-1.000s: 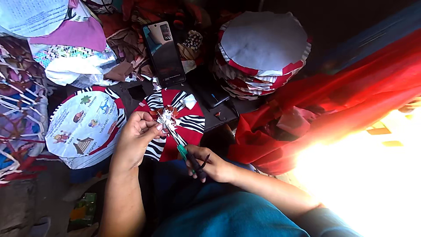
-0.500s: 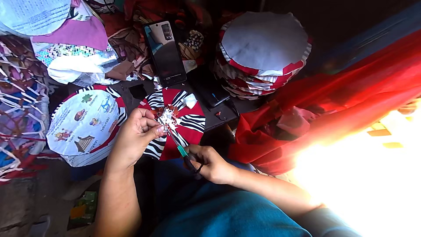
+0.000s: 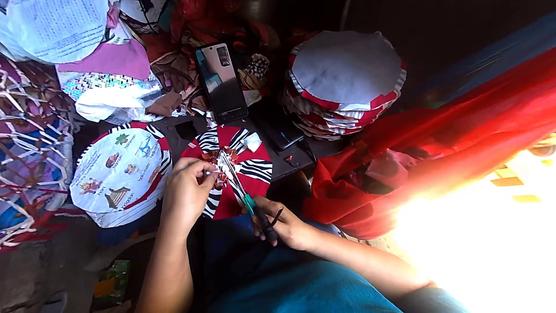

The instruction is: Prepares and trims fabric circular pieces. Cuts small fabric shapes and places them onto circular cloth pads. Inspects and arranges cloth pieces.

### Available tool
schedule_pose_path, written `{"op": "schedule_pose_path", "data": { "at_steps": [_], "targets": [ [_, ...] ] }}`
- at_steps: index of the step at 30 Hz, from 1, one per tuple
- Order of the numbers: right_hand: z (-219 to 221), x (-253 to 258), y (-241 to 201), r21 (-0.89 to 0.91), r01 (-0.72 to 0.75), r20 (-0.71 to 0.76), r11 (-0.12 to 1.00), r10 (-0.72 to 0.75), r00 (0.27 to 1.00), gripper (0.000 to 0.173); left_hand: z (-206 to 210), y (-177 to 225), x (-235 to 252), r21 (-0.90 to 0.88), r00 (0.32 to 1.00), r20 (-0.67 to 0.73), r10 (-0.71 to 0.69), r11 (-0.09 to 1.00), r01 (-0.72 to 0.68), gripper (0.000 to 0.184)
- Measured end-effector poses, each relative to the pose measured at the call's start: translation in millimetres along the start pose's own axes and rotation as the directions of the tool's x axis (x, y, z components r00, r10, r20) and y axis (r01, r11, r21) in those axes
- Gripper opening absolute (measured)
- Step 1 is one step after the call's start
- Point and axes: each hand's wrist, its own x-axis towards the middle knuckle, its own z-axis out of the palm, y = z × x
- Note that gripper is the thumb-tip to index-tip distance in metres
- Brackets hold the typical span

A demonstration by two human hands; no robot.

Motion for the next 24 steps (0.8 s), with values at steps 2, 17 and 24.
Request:
{"op": "schedule_pose_path", "data": {
  "at_steps": [2, 17, 24],
  "targets": [
    [0.6, -0.1, -1.1, -0.010, -0.019, 0.006, 1.000, 0.019, 1.000, 0.032, -1.3, -3.0, -0.5, -0.024, 1.000, -0.029, -0.003, 1.000, 0.003, 0.007],
    [14.1, 10.4, 1.2, -0.137, 0.044, 0.017, 0.990, -0.042, 0.999, 0.027, -9.7, -3.7, -14.2, -0.308, 0.995, -0.001, -0.096, 0.947, 0.091, 0.009],
    [14.1, 10.7, 5.0, -0.253, 0.072, -0.064, 0.965, -0.091, 0.994, 0.021, -7.0, -5.7, -9.6, -0.247, 0.994, -0.030, -0.103, 0.965, 0.093, 0.009]
  ]
}}
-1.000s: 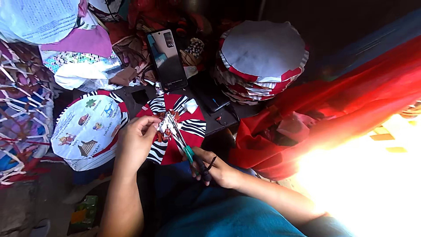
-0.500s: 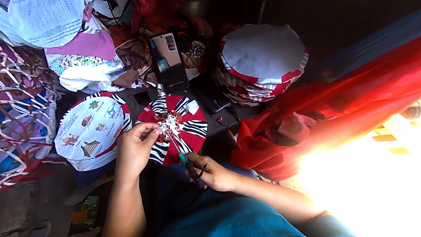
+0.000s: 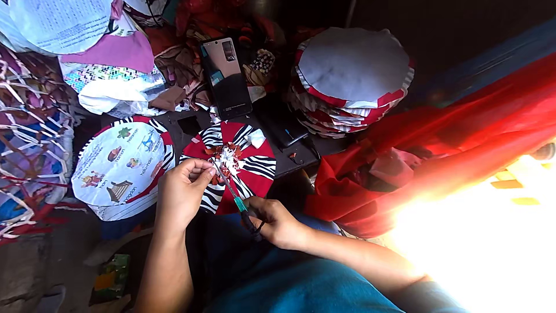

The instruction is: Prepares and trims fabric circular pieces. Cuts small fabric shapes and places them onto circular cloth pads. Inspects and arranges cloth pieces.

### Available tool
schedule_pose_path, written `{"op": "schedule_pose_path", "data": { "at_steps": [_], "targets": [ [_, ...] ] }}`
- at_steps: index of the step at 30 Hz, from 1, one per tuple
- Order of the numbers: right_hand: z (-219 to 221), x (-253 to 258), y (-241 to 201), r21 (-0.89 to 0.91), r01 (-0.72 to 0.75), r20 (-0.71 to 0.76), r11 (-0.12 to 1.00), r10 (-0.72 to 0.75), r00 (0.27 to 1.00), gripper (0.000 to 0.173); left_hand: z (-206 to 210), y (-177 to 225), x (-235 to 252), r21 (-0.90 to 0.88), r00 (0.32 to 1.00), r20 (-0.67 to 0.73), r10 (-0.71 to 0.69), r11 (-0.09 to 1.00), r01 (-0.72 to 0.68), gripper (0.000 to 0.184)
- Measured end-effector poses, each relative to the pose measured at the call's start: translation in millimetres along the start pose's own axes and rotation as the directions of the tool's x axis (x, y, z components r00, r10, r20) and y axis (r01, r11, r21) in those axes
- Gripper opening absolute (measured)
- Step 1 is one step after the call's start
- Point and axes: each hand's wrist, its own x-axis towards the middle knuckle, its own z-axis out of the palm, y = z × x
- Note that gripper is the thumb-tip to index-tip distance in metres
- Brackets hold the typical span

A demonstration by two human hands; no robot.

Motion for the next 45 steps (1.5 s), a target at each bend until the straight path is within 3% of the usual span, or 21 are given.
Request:
{"op": "schedule_pose_path", "data": {
  "at_steps": [3, 7, 11, 14, 17, 20, 23, 27, 30, 32, 37, 45],
  "targets": [
    [-6.4, -1.7, -1.9, 0.157, -0.127, 0.106, 0.979, 0.111, 0.988, 0.021, -1.1, -0.5, 6.4, 0.092, 1.000, -0.025, 0.008, 0.996, -0.005, 0.010],
    [-15.2, -9.5, -1.7, 0.303, -0.147, 0.227, 0.942, 0.078, 0.971, 0.038, -5.5, 8.7, 13.1, 0.186, 0.999, -0.011, 0.038, 0.982, -0.035, 0.018],
    [-19.3, -18.2, 0.0, 0.355, 0.012, 0.033, 0.935, -0.025, 0.999, 0.053, 6.3, 29.9, 23.5, 0.155, 0.985, 0.050, 0.167, 0.973, -0.173, 0.020],
    [-24.5, -22.7, 1.6, 0.319, 0.138, -0.103, 0.938, -0.111, 0.989, 0.062, 29.4, 49.3, 43.0, 0.167, 0.961, 0.181, 0.210, 0.956, -0.240, 0.023],
    [-30.0, -26.8, 5.5, 0.282, 0.223, -0.163, 0.933, -0.182, 0.970, 0.066, 53.8, 57.2, 62.2, 0.284, 0.924, 0.328, 0.195, 0.913, -0.293, 0.031],
    [-35.3, -32.0, 6.2, 0.279, 0.232, -0.193, 0.932, -0.182, 0.964, 0.066, 64.5, 56.4, 70.4, 0.339, 0.915, 0.343, 0.211, 0.881, -0.330, 0.019],
    [-39.3, -34.0, 5.5, 0.238, 0.204, -0.185, 0.950, -0.161, 0.969, 0.067, 53.9, 60.9, 67.8, 0.236, 0.947, 0.223, 0.231, 0.930, -0.283, 0.015],
    [-39.7, -30.3, 1.4, 0.141, 0.066, -0.006, 0.988, -0.065, 0.998, 0.066, 34.5, 51.0, 50.7, -0.081, 0.986, 0.054, 0.155, 0.985, -0.151, 0.020],
    [-33.3, -22.6, 1.4, 0.083, 0.024, 0.066, 0.996, -0.029, 0.997, 0.054, 23.6, 42.6, 31.7, -0.442, 0.992, 0.116, 0.049, 0.897, 0.007, 0.014],
    [-27.3, -17.3, 2.9, 0.068, 0.050, 0.072, 0.996, -0.055, 0.996, 0.053, 17.5, 36.9, 19.8, -0.577, 0.980, 0.199, 0.009, 0.809, 0.110, 0.014],
    [-12.0, -9.1, 2.1, 0.020, 0.091, 0.033, 0.996, -0.091, 0.995, 0.043, 9.4, 21.1, 2.6, -0.565, 0.967, 0.241, -0.086, 0.797, 0.212, 0.018],
    [2.8, -5.5, 6.7, -0.037, 0.073, -0.018, 0.997, -0.074, 0.997, 0.027, 6.1, 3.1, -0.7, -0.527, 0.974, 0.193, -0.122, 0.824, 0.208, 0.013]
  ]
}}
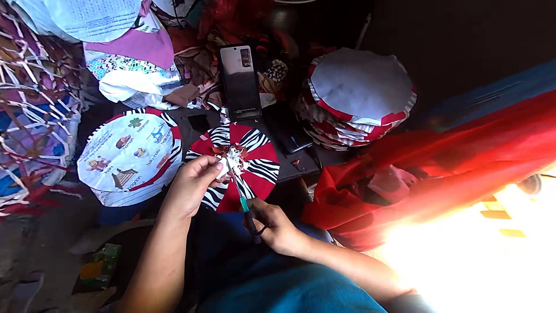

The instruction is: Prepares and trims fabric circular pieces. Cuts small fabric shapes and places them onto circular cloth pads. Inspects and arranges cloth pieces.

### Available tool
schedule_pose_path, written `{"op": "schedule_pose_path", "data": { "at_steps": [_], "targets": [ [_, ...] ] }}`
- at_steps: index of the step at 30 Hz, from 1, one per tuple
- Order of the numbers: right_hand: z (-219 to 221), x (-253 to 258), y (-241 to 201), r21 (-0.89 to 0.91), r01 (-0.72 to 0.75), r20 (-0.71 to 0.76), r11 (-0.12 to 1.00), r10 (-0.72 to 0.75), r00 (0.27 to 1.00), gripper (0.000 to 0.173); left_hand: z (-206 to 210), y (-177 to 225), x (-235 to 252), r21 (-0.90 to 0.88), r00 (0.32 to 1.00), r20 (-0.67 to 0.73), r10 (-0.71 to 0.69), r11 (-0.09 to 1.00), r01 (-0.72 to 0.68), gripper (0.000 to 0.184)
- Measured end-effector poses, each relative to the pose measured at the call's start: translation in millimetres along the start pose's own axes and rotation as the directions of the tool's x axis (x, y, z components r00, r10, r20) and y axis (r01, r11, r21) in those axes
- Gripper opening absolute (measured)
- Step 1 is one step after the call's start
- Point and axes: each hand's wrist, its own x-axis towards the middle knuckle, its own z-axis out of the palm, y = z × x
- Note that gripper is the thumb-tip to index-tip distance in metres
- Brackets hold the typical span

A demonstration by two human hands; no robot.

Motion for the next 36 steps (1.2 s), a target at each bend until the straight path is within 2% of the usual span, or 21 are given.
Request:
{"op": "schedule_pose_path", "data": {
  "at_steps": [3, 6, 8, 10, 17, 21, 25, 28, 30, 33, 36],
  "targets": [
    [0.3, -0.3, 0.4, -0.018, -0.024, 0.001, 1.000, 0.024, 1.000, 0.025, -2.4, -0.2, 0.3, 0.022, 0.999, -0.032, -0.020, 1.000, 0.021, 0.012],
    [-2.6, -1.5, -1.3, 0.144, -0.114, 0.102, 0.983, 0.100, 0.990, 0.025, -3.2, 0.5, -0.4, 0.010, 0.999, -0.029, -0.020, 1.000, 0.020, 0.014],
    [-4.4, -2.1, -1.2, 0.188, -0.132, 0.164, 0.973, 0.102, 0.981, 0.033, -2.7, 1.7, -1.6, 0.010, 1.000, -0.008, -0.003, 1.000, 0.004, 0.013],
    [-6.4, -1.5, -1.8, 0.151, -0.114, 0.191, 0.982, 0.084, 0.978, 0.041, -1.9, 2.6, -3.1, 0.044, 1.000, 0.008, 0.015, 0.999, -0.015, 0.011],
    [-2.3, -1.8, 2.2, 0.109, -0.012, 0.079, 0.994, 0.004, 0.997, 0.032, -5.0, 0.8, -2.3, 0.092, 0.996, 0.071, 0.047, 0.994, -0.054, 0.013],
    [0.0, -1.9, 4.9, 0.052, 0.027, -0.002, 0.998, -0.027, 1.000, 0.025, -4.6, 1.7, 1.2, 0.064, 1.000, 0.010, -0.003, 0.998, 0.002, 0.012],
    [0.3, -3.2, 6.6, 0.035, -0.011, -0.036, 0.999, 0.012, 0.999, 0.023, -3.7, -0.7, 3.6, 0.063, 0.999, -0.029, -0.014, 0.998, 0.015, 0.013],
    [-2.5, -2.8, 4.6, 0.159, -0.101, 0.020, 0.982, 0.099, 0.995, 0.022, -3.8, -0.9, 3.2, 0.042, 0.999, -0.029, -0.020, 0.999, 0.021, 0.014],
    [-5.1, -3.2, 3.6, 0.209, -0.131, 0.099, 0.969, 0.112, 0.989, 0.028, -3.4, 0.4, 2.2, 0.028, 0.999, -0.037, -0.017, 0.999, 0.018, 0.013],
    [-6.3, -3.2, 0.6, 0.147, -0.117, 0.164, 0.982, 0.092, 0.982, 0.037, -3.0, 0.7, 1.4, 0.036, 0.999, -0.038, 0.015, 0.999, -0.014, 0.012],
    [-5.1, -3.0, -0.1, 0.106, -0.077, 0.137, 0.991, 0.062, 0.989, 0.036, -1.0, 0.5, -0.7, 0.054, 0.999, -0.035, 0.038, 0.998, -0.036, 0.013]
  ]
}}
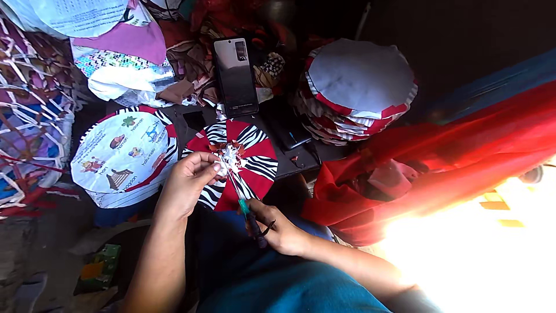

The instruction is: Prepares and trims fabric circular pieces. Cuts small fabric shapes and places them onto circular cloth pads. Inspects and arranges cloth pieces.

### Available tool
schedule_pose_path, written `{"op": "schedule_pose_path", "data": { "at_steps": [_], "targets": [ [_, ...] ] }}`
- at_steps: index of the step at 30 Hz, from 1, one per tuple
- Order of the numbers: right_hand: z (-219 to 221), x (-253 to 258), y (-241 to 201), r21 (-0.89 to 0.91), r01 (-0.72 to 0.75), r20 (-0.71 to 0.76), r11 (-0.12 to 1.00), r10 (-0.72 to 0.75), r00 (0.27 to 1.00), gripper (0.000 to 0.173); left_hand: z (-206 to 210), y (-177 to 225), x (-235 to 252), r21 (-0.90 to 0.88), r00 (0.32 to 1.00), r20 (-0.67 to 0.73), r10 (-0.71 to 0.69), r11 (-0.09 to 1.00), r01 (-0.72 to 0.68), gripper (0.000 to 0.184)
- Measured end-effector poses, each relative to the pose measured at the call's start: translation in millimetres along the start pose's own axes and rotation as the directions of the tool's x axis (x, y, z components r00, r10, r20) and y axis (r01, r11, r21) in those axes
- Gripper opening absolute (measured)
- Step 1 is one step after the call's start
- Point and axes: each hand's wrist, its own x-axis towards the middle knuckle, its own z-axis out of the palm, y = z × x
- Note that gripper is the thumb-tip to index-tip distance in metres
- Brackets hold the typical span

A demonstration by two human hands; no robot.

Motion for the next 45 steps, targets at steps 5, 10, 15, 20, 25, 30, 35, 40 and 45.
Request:
{"op": "schedule_pose_path", "data": {
  "at_steps": [5, 10, 15, 20, 25, 30, 35, 40, 45],
  "targets": [
    [3.8, 0.1, 3.8, -0.036, 0.075, -0.075, 0.997, -0.078, 0.994, 0.032, 1.6, -1.6, -2.4, 0.002, 1.000, 0.010, 0.011, 1.000, -0.011, 0.015],
    [6.5, 0.6, 3.2, -0.163, 0.060, -0.152, 0.985, -0.086, 0.985, 0.025, 0.9, -2.6, -2.2, -0.007, 1.000, -0.028, -0.010, 1.000, 0.010, 0.013],
    [0.0, -0.7, -1.2, 0.082, -0.076, -0.001, 0.994, 0.076, 0.997, 0.029, -2.2, -6.5, -0.1, 0.075, 0.996, -0.079, 0.031, 0.997, -0.026, 0.010],
    [-2.3, -4.1, -6.6, 0.256, -0.098, -0.034, 0.962, 0.110, 0.993, 0.041, -6.9, -8.2, 2.4, 0.494, 0.980, -0.042, 0.195, 0.857, -0.149, 0.019],
    [0.0, -1.1, -9.8, 0.432, -0.189, -0.001, 0.882, 0.210, 0.978, 0.031, 3.3, 0.4, 0.5, 0.763, 0.979, 0.020, 0.201, 0.630, -0.145, 0.029],
    [0.4, -0.6, -11.8, 0.448, -0.215, 0.010, 0.868, 0.235, 0.972, 0.030, -1.2, 0.5, -3.8, 0.780, 0.970, -0.069, 0.234, 0.619, -0.094, 0.027],
    [-1.3, -6.9, -13.9, 0.360, -0.137, -0.068, 0.923, 0.172, 0.983, 0.029, -6.2, -18.2, -15.7, 0.675, 0.915, -0.085, 0.394, 0.698, -0.238, 0.029],
    [-2.1, -8.5, -15.0, 0.285, -0.235, 0.061, 0.929, 0.227, 0.972, 0.027, 13.2, -52.5, -26.2, 0.607, 0.827, -0.203, 0.524, 0.730, -0.314, 0.030],
    [-2.1, -9.2, -15.1, 0.281, -0.159, -0.026, 0.947, 0.173, 0.985, 0.025, 15.2, -47.2, -28.8, 0.612, 0.832, -0.225, 0.507, 0.738, -0.284, 0.030]
  ]
}}
